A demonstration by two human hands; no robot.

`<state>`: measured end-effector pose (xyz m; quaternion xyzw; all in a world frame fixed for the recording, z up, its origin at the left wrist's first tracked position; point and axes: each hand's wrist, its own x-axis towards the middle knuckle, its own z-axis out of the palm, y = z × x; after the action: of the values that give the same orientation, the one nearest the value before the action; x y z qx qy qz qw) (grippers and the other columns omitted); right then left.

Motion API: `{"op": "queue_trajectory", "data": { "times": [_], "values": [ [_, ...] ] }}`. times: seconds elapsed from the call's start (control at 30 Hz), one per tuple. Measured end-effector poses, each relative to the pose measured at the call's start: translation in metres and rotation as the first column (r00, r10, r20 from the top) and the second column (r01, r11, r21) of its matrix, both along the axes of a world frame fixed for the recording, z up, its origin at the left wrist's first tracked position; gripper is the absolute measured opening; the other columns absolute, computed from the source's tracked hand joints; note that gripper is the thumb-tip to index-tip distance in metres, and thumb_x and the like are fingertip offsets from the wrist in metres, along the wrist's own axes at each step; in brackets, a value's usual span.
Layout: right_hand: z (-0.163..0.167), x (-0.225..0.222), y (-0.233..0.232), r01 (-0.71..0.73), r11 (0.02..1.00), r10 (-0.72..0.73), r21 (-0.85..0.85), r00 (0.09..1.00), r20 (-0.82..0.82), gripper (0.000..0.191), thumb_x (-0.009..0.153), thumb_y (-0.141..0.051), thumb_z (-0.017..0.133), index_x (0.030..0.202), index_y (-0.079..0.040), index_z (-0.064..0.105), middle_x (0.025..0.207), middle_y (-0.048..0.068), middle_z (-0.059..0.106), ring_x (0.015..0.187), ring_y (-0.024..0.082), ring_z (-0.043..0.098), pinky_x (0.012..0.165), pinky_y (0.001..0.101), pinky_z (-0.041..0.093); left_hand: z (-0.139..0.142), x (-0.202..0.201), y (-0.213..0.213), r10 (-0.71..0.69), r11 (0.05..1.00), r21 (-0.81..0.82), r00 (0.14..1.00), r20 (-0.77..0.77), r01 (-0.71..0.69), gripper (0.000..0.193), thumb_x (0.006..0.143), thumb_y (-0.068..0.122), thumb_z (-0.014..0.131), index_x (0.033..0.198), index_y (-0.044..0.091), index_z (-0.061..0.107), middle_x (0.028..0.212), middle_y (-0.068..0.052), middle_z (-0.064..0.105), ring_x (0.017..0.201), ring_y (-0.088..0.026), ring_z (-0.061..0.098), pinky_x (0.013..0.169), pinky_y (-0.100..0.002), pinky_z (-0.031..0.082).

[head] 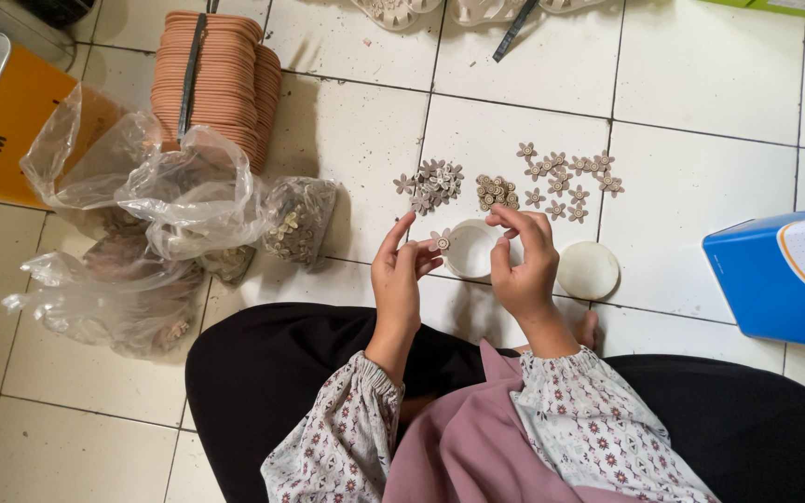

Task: The person sits on the floor and assembles small flower-shaped decorative pieces by pressing a central button into each flower base. They repeatedly pick up a flower, press the button into it, and place the finished piece on the floor.

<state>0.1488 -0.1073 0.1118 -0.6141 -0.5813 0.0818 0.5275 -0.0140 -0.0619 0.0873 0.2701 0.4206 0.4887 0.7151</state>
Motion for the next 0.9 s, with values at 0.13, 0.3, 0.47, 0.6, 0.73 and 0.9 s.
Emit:
{"op": "queue_trajectory", "data": {
  "times": [0.13, 0.3, 0.47, 0.6, 0.73, 0.9],
  "values": [
    [-0.002, 0.002, 0.0, 0.004, 1.0, -0.004, -0.012, 1.0, -0.004, 0.044, 0.088, 0.011, 0.053, 0.129, -0.002, 0.064, 0.111, 0.012, 0.071, 0.1, 0.022, 0.068, 0.087, 0.0319, 0.055, -0.002, 0.0, 0.0, 0.013, 0.999, 0.041, 0.999, -0.042, -0.012, 0.053, 0.098, 0.012, 0.058, 0.148, -0.002, 0.05, 0.091, -0.006, 0.074, 0.084, -0.012, 0.071, 0.079, -0.029, 0.06],
    [-0.003, 0.001, 0.0, 0.002, 1.0, -0.002, -0.017, 1.0, -0.007, 0.045, 0.088, 0.011, 0.053, 0.129, -0.001, 0.063, 0.111, 0.012, 0.071, 0.101, 0.021, 0.068, 0.087, 0.0318, 0.055, 0.006, 0.003, -0.003, -0.017, 0.992, 0.121, 0.981, -0.194, 0.041, 0.064, 0.092, 0.006, 0.073, 0.149, -0.004, 0.045, 0.09, -0.009, 0.076, 0.084, -0.011, 0.068, 0.08, -0.028, 0.058],
    [-0.008, 0.0, 0.0, -0.008, 0.999, 0.006, -0.035, 0.999, -0.044, 0.043, 0.089, 0.011, 0.053, 0.129, -0.002, 0.064, 0.11, 0.012, 0.07, 0.101, 0.02, 0.07, 0.088, 0.0312, 0.056, 0.016, 0.003, -0.006, 0.005, 0.984, 0.176, 0.985, -0.172, 0.025, 0.08, 0.086, 0.002, 0.078, 0.155, -0.001, 0.037, 0.09, -0.009, 0.075, 0.085, -0.012, 0.071, 0.086, -0.027, 0.057],
    [-0.017, 0.003, -0.001, -0.027, 0.996, 0.016, -0.086, 0.992, -0.126, 0.041, 0.092, 0.009, 0.053, 0.131, -0.001, 0.062, 0.108, 0.011, 0.073, 0.096, 0.016, 0.069, 0.093, 0.0308, 0.056, 0.02, 0.003, -0.006, 0.02, 0.981, 0.192, 0.974, -0.226, 0.025, 0.088, 0.085, 0.002, 0.077, 0.157, 0.004, 0.027, 0.089, -0.011, 0.077, 0.086, -0.013, 0.072, 0.088, -0.027, 0.057],
    [-0.029, 0.009, 0.005, -0.219, 0.969, 0.116, -0.114, 0.812, -0.573, 0.037, 0.097, 0.006, 0.052, 0.134, 0.003, 0.056, 0.109, 0.013, 0.071, 0.097, 0.014, 0.065, 0.091, 0.0294, 0.054, 0.015, 0.005, -0.003, -0.016, 0.993, 0.114, 0.997, -0.078, 0.025, 0.074, 0.094, 0.009, 0.067, 0.157, 0.004, 0.028, 0.091, -0.011, 0.075, 0.085, -0.014, 0.071, 0.084, -0.031, 0.06],
    [-0.033, 0.015, 0.007, -0.325, 0.937, 0.135, -0.128, 0.674, -0.727, 0.034, 0.098, 0.002, 0.052, 0.131, 0.004, 0.058, 0.103, 0.013, 0.073, 0.093, 0.015, 0.066, 0.087, 0.0299, 0.055, 0.008, 0.004, -0.001, -0.025, 1.0, 0.012, 1.0, -0.013, 0.025, 0.061, 0.101, 0.019, 0.053, 0.157, 0.006, 0.033, 0.093, -0.01, 0.073, 0.087, -0.014, 0.072, 0.083, -0.032, 0.062]
  ]
}}
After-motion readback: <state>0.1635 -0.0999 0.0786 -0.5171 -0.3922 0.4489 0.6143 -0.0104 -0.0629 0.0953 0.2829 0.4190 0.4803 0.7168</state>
